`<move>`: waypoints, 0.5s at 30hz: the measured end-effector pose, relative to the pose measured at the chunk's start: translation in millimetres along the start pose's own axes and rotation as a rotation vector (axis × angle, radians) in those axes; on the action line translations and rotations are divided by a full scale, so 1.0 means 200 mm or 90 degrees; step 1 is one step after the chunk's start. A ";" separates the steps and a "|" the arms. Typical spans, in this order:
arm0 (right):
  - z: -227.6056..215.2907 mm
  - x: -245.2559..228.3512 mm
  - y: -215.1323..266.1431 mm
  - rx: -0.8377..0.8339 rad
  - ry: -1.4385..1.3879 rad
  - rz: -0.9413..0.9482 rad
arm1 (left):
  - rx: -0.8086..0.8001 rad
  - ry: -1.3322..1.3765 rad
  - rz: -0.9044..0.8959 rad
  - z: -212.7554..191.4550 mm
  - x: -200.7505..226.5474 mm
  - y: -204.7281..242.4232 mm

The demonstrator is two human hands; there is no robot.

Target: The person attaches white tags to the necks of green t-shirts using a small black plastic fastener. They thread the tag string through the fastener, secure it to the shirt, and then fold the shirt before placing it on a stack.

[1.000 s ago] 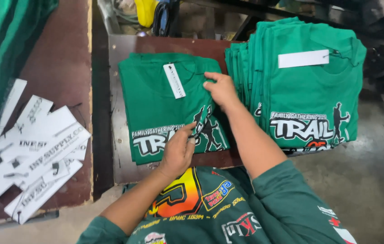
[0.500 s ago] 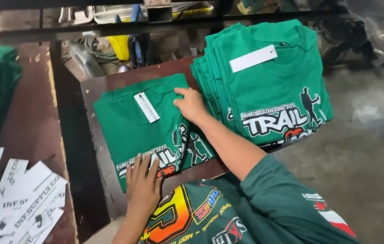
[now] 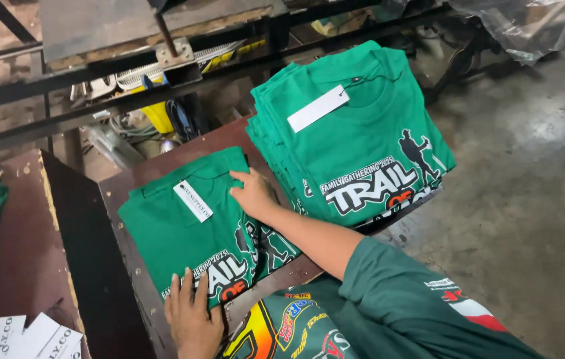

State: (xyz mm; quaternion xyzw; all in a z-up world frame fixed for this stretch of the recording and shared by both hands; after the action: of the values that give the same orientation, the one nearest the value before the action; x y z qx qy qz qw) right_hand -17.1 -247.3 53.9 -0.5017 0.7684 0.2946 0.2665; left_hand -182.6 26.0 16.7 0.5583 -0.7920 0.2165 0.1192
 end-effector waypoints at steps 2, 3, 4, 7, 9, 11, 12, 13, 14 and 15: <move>0.00 0.01 0.00 0.009 -0.007 -0.016 | -0.008 -0.043 -0.037 -0.01 -0.01 0.01; 0.00 0.00 -0.01 0.014 -0.012 -0.031 | -0.018 -0.085 -0.080 0.00 -0.04 0.02; -0.02 -0.01 -0.01 0.019 -0.012 -0.034 | -0.013 -0.084 -0.076 0.00 -0.05 0.01; 0.00 -0.03 -0.02 -0.006 -0.015 -0.012 | -0.042 -0.108 -0.100 0.02 -0.11 0.02; 0.00 -0.09 -0.06 -0.004 -0.014 -0.062 | 0.039 0.045 -0.113 -0.05 -0.14 0.02; 0.00 -0.20 -0.14 0.022 0.023 -0.149 | 0.105 0.121 -0.092 -0.19 -0.05 -0.01; 0.01 -0.27 -0.16 0.047 0.057 -0.229 | 0.165 0.197 -0.071 -0.28 0.00 0.00; -0.05 -0.36 -0.14 0.044 0.057 -0.228 | 0.163 0.195 -0.074 -0.36 0.08 -0.03; -0.10 -0.47 -0.11 0.042 0.040 -0.255 | 0.191 0.273 -0.080 -0.45 0.14 -0.06; -0.16 -0.58 -0.08 0.040 0.023 -0.282 | 0.218 0.350 -0.087 -0.54 0.20 -0.08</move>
State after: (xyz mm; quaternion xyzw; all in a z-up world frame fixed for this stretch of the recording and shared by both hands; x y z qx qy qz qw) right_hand 34.7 -205.0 154.7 -0.6548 0.6528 0.1961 0.3266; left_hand -187.0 40.3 132.2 0.5426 -0.6429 0.4808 0.2471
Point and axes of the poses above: each hand's wrist, its own y-axis away from the middle knuckle, its own z-axis out of the palm, x = y × z, the point moved 10 cm from there along -y, towards the middle knuckle, and after that the axes turned 7 degrees about y, right-handed, at the moved point
